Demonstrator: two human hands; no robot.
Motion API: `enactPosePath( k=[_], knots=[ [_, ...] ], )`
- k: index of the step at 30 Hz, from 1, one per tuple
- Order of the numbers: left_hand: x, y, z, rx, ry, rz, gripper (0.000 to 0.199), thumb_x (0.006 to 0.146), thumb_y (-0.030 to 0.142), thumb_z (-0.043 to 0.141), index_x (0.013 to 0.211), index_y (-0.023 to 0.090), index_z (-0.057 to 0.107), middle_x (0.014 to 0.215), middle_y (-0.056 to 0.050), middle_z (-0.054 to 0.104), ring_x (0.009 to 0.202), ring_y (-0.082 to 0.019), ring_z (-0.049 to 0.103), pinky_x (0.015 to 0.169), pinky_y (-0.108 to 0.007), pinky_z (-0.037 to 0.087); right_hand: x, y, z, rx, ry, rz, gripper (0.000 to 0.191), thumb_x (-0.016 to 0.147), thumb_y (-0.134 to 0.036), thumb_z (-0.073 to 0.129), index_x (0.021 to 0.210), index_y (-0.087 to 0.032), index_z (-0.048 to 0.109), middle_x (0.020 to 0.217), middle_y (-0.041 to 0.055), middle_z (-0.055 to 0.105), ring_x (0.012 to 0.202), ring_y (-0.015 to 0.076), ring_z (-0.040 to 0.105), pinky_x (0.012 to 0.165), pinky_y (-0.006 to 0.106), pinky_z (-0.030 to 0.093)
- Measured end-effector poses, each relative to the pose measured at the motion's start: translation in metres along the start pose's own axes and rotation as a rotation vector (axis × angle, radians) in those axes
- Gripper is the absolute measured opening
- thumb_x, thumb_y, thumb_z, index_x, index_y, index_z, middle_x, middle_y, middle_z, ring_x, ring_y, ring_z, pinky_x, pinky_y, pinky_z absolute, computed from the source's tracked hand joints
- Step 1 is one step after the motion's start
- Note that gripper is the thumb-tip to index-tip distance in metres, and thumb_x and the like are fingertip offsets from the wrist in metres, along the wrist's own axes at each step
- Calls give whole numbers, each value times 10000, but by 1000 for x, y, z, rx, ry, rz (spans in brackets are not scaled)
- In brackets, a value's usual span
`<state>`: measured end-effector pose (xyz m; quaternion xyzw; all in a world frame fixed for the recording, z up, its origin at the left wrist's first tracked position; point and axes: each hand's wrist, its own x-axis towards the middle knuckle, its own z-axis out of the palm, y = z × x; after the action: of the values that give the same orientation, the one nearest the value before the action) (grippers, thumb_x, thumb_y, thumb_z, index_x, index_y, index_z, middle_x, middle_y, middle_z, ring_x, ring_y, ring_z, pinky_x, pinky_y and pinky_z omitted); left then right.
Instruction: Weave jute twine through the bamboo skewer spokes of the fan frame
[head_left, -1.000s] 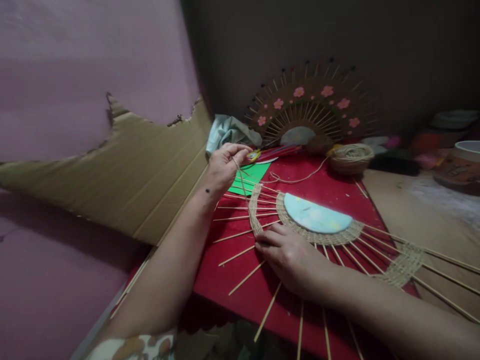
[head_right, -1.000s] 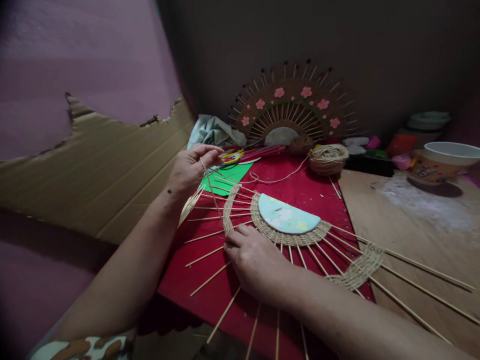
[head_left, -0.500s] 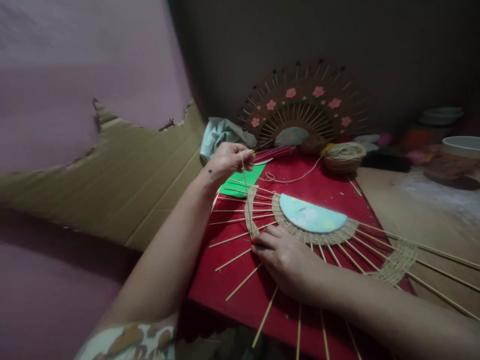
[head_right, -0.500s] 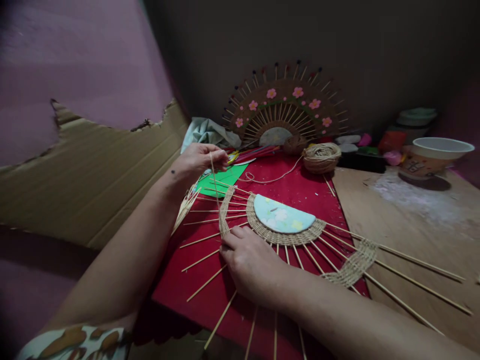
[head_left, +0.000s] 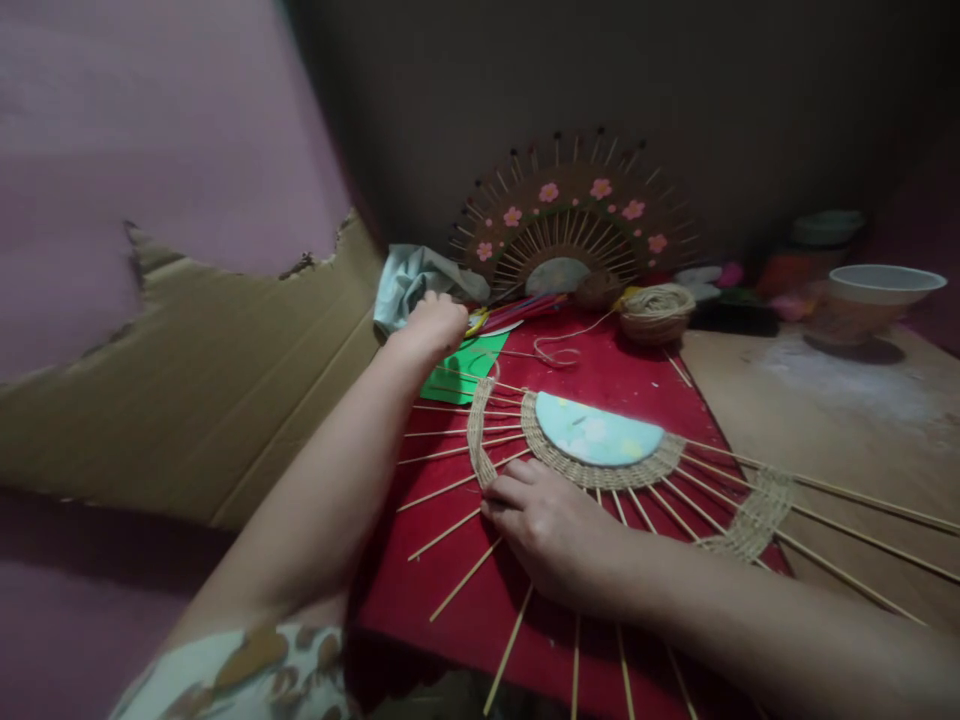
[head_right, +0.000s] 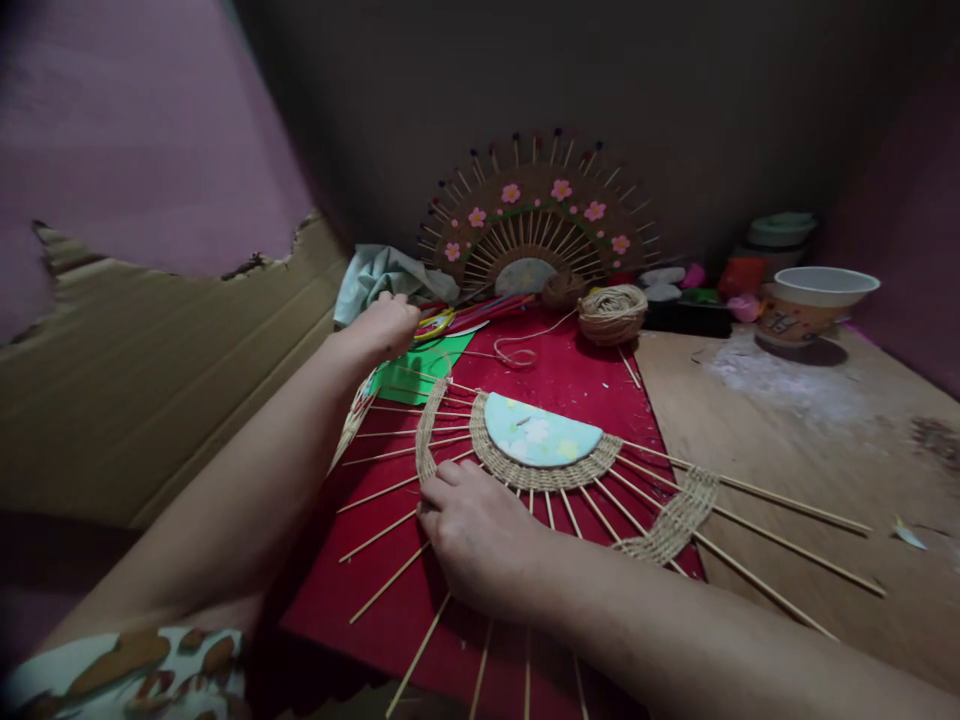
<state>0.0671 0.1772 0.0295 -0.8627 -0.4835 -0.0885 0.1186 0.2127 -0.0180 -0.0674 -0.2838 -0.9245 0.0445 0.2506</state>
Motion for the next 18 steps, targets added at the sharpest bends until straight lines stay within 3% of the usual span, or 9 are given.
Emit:
enactPosePath(
  k=[4,9,13,16,18],
  knots=[
    [-31,24,-6,-75,-4,-25,341,751,57,468,973,151,709,959,-110,682,885,-200,627,809,-304,463,1,1,-2,-24,-8,-9,135,802,-141,538,783,-124,671,874,104,630,798,204,462,696,355,380],
    [-65,68,-3,-645,-119,61,177,777,177,542,842,170,706,833,-28,715,761,-140,632,720,-230,477,1,-3,0,-38,-12,-4,129,787,-135,542,793,-127,670,831,86,629,788,203,476,702,356,401],
    [-76,78,13,-841,-226,43,156,741,199,570,820,157,697,797,-17,705,738,-135,624,689,-222,473,4,3,-18,9,152,25,150,796,-106,523,772,-139,668,846,84,638,802,192,506,726,339,420],
    [-78,76,22,-852,-260,55,148,721,194,572,789,150,696,758,-17,685,718,-139,603,680,-235,465,7,27,-51,0,276,267,128,777,-92,560,766,-153,672,805,72,627,773,174,533,679,296,422],
    [-77,73,26,-900,-283,39,148,722,189,567,787,146,692,732,-15,670,673,-128,584,654,-233,461,6,48,-70,-60,162,475,117,767,-92,591,763,-162,685,745,48,622,655,143,527,593,270,390]
  ],
)
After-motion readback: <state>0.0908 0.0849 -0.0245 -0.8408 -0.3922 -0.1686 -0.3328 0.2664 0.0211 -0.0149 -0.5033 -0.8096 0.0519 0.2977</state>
